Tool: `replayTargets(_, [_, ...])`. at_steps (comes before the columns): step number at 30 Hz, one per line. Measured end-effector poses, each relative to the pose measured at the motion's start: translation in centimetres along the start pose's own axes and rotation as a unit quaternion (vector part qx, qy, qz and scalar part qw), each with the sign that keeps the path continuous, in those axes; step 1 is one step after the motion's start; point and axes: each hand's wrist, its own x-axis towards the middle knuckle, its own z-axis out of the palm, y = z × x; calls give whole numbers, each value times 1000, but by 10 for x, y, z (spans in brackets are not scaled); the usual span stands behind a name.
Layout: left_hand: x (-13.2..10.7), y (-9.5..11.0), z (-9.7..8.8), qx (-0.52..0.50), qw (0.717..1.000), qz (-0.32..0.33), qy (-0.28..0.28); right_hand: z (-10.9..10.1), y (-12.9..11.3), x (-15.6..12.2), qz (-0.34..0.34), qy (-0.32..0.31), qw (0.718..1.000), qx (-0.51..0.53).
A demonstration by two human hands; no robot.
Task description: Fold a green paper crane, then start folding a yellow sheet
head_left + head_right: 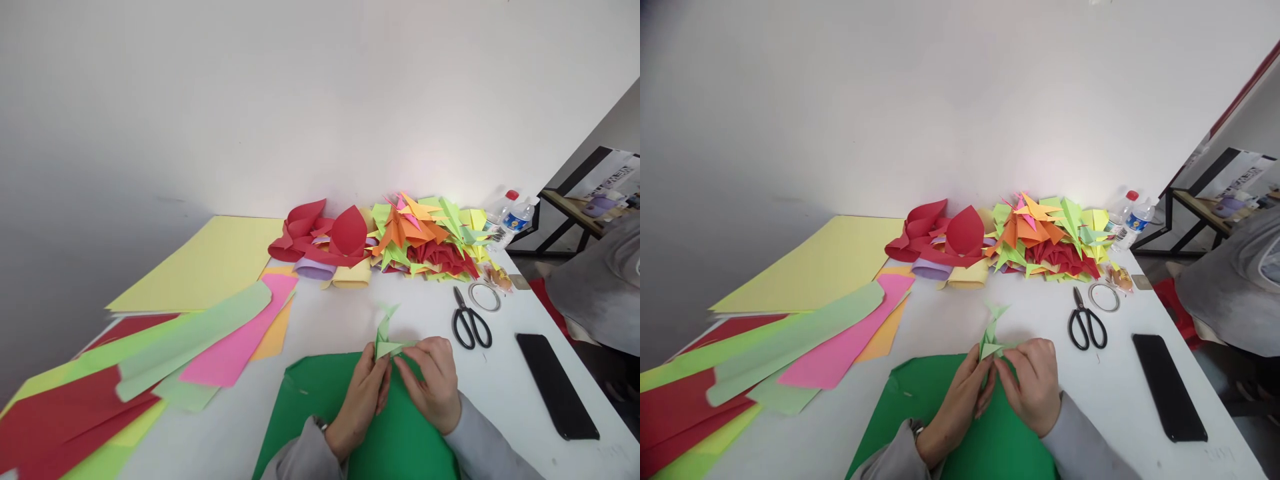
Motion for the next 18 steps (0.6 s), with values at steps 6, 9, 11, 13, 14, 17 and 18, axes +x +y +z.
replayTargets(6, [-2, 3, 5, 4, 1000, -18, 3, 4, 1, -3, 0, 8, 1000, -6])
replayTargets(9, [-3, 5, 5, -3, 999, -37, 3, 4, 1, -4, 8, 19, 1000, -6])
replayTargets(11, [-3, 4, 5, -5, 999, -45, 4, 3, 1, -4, 12, 21, 1000, -7])
replayTargets(13, [-3, 4, 5, -3, 999, -45, 5, 3, 1, -4, 14, 22, 1000, -8])
replayTargets(14, [-4, 4, 6, -3, 999, -44, 5, 3, 1, -4, 14, 24, 1000, -8])
replayTargets(17, [-5, 4, 6, -1, 999, -43, 5, 3, 1, -5, 11, 35, 999, -12])
replayTargets(18, [-5, 4, 7, 1, 999, -43, 6, 3, 1, -5, 10, 37, 999, -14])
